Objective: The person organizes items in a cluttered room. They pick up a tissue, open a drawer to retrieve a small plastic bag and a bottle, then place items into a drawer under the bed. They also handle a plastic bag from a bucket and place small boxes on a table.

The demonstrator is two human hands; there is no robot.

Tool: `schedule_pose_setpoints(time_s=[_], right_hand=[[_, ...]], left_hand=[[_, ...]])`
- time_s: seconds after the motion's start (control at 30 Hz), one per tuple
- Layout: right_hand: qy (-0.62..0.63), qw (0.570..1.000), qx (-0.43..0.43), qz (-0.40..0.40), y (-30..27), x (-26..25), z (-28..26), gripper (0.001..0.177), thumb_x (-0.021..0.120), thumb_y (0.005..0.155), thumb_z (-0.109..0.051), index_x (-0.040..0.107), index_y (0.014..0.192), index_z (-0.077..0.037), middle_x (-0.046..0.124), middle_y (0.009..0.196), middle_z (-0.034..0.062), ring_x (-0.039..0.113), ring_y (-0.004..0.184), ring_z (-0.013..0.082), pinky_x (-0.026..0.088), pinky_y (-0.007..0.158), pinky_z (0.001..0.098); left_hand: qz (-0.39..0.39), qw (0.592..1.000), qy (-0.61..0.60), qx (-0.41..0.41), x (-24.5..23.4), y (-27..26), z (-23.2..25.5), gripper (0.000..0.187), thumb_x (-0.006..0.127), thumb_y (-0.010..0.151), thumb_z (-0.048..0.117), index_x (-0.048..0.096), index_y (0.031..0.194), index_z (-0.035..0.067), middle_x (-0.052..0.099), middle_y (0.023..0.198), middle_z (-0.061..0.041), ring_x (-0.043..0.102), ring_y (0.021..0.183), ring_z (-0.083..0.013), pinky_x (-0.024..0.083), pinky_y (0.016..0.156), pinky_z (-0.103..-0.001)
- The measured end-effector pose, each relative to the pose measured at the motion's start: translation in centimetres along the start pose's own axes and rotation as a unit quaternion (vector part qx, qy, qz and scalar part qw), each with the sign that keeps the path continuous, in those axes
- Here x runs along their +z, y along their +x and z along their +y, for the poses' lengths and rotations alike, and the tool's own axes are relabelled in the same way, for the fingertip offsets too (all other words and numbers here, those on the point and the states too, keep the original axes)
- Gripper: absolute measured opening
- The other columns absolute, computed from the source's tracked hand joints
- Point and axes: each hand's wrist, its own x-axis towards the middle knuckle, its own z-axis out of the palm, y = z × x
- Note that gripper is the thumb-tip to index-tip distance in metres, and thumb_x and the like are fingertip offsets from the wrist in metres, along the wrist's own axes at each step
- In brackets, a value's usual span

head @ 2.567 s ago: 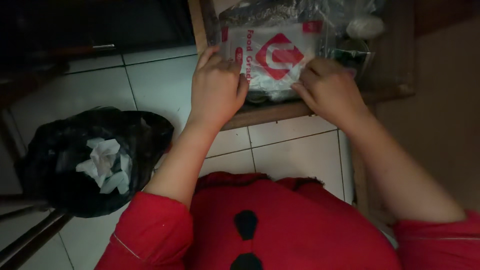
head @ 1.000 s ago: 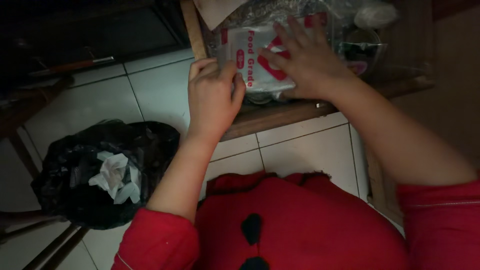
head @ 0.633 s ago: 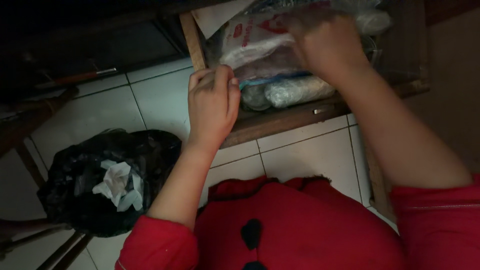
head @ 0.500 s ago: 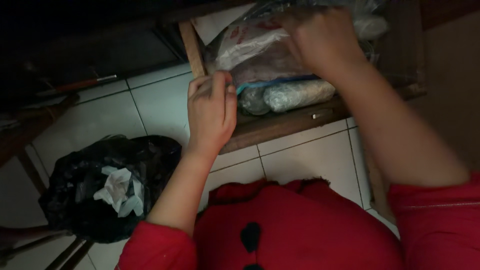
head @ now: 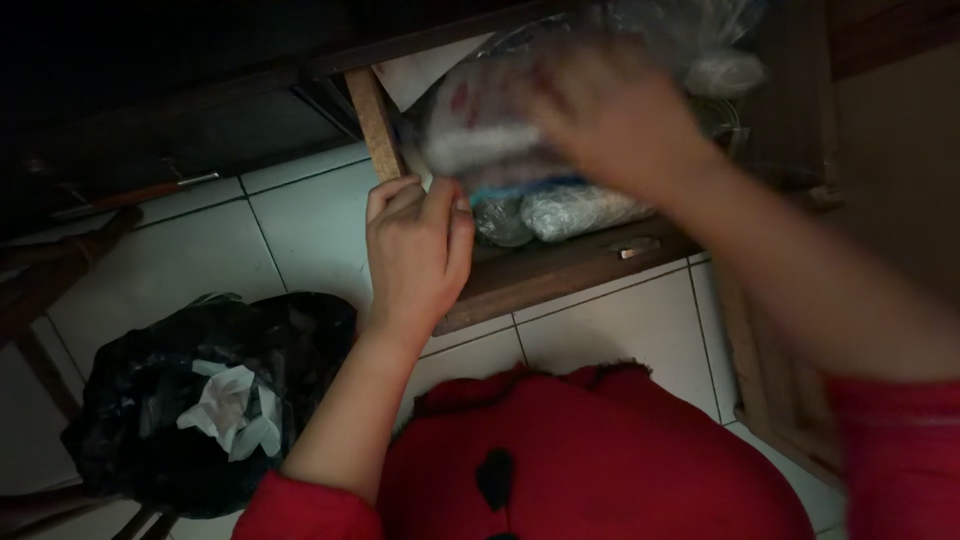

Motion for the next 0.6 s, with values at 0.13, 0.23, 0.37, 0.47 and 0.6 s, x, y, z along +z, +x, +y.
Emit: schedule_pose_setpoints(time_s=[0.13, 0.23, 0.37, 0.47, 0.6], right_hand=[[-0.102, 0.991, -0.091, 0.006, -1.4, -0.1, -2.0, 0.064, 0.077, 0.088, -0.034, 0.057, 0.145, -0.013, 0.058, 0.146, 0.0125, 0.055, 0.133, 0.0250, 0.043, 0.116, 0.0433], [-0.005, 0.999, 0.026, -0.046, -2.0, 0.6, -2.2, 0.079, 0.065, 0.068, -0.050, 0.059, 0.138, -0.013, 0.060, 0.141, 0.0151, 0.053, 0.128, 0.0263, 0.039, 0.106, 0.0505], [-0.031, 0.999, -0.005, -0.027, -1.5, 1.9, -2.9, 0.069, 0.059, 0.074, -0.043, 0.061, 0.137, -0.015, 0.059, 0.131, 0.0037, 0.052, 0.127, 0.0209, 0.040, 0.106, 0.0511], [-0.008, 1.000, -0.029, -0.006, -0.2, 3.0, -4.4, 0.048, 0.064, 0.091, -0.025, 0.065, 0.137, -0.012, 0.059, 0.128, 0.0033, 0.053, 0.122, 0.0208, 0.041, 0.108, 0.0489], [-0.052, 0.998, -0.029, 0.002, 2.4, 3.7, -6.7, 0.047, 0.062, 0.088, -0.027, 0.068, 0.132, -0.009, 0.060, 0.121, 0.0042, 0.053, 0.111, 0.0210, 0.042, 0.098, 0.0490]], left_hand=[[0.000, 1.000, 0.009, -0.002, -0.1, 0.1, -0.1, 0.008, 0.058, 0.095, 0.005, 0.064, 0.092, 0.002, 0.065, 0.077, -0.012, 0.064, 0.078, -0.0299, 0.046, 0.101, -0.043], [-0.011, 1.000, 0.015, -0.012, 0.0, 0.1, -0.1, 0.011, 0.056, 0.096, 0.004, 0.065, 0.090, 0.002, 0.063, 0.075, -0.013, 0.063, 0.077, -0.0298, 0.047, 0.103, -0.043], [-0.012, 1.000, 0.009, -0.009, -0.2, 0.2, 0.1, 0.012, 0.055, 0.096, 0.005, 0.065, 0.090, 0.002, 0.064, 0.077, -0.013, 0.064, 0.079, -0.0309, 0.046, 0.103, -0.043], [-0.004, 1.000, -0.009, -0.006, -0.1, 0.3, 0.3, 0.012, 0.054, 0.096, 0.004, 0.065, 0.092, 0.002, 0.065, 0.081, -0.013, 0.064, 0.082, -0.0318, 0.046, 0.104, -0.043], [-0.010, 1.000, -0.014, -0.013, -0.3, 0.1, 0.4, 0.012, 0.053, 0.098, 0.004, 0.064, 0.095, 0.002, 0.065, 0.082, -0.013, 0.064, 0.082, -0.0320, 0.046, 0.105, -0.044]])
